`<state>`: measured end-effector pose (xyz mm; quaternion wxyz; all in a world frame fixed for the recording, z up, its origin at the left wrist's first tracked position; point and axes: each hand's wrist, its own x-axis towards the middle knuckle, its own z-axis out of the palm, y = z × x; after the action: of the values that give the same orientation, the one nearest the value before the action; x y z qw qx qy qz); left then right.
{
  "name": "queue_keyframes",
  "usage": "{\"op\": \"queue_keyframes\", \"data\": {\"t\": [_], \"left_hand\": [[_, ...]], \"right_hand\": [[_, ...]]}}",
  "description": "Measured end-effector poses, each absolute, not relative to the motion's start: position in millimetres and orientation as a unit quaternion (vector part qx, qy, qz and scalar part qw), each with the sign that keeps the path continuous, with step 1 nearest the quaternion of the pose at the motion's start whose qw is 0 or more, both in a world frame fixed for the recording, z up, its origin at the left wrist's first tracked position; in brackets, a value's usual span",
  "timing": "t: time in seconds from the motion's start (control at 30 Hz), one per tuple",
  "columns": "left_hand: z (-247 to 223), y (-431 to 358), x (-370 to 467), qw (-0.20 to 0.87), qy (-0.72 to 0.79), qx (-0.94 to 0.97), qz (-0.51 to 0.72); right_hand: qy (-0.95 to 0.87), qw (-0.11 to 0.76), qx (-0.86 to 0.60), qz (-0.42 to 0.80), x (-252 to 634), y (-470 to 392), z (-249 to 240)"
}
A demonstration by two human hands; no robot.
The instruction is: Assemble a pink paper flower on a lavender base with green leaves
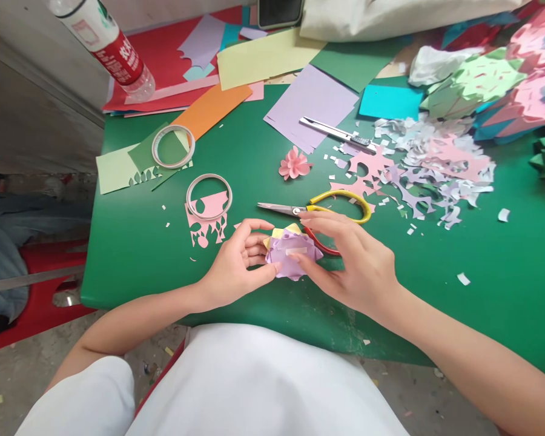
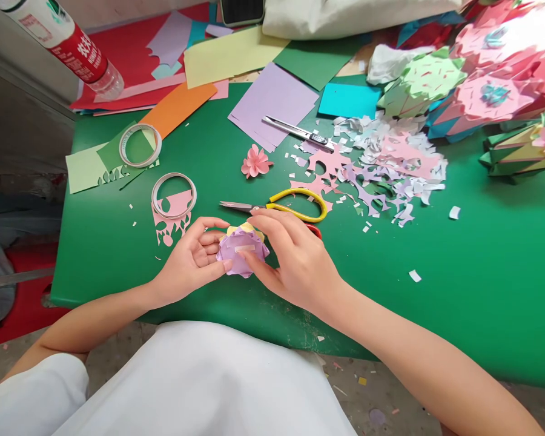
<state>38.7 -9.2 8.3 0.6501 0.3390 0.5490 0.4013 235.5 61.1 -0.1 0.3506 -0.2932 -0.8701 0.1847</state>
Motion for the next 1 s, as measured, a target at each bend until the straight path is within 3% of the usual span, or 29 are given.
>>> {"op": "queue_keyframes", "data": {"t": [0.27,0.43,0.6,1.0], "left_hand": [[9.5,-13.0,42.4,0.557,0.592,0.41,0.413],[7.9,-14.6,42.8,0.502,0.588,0.464,0.432],[5.2,-15.7,42.6,0.463,0.58,0.507,0.439],[6.3,-14.7,42.9,0.495,0.582,0.479,0.431]], "right_hand": [[-0.877,0.382,-0.281,0.077,228.6,51.2,-3.3],[-0.895,0.344,-0.284,0.011,228.7,48.2,-1.8],[-0.9,0.327,-0.287,0.015,226.9,47.2,0.0],[-0.905,0.32,-0.274,0.057,226.8,48.3,-2.0]]}}
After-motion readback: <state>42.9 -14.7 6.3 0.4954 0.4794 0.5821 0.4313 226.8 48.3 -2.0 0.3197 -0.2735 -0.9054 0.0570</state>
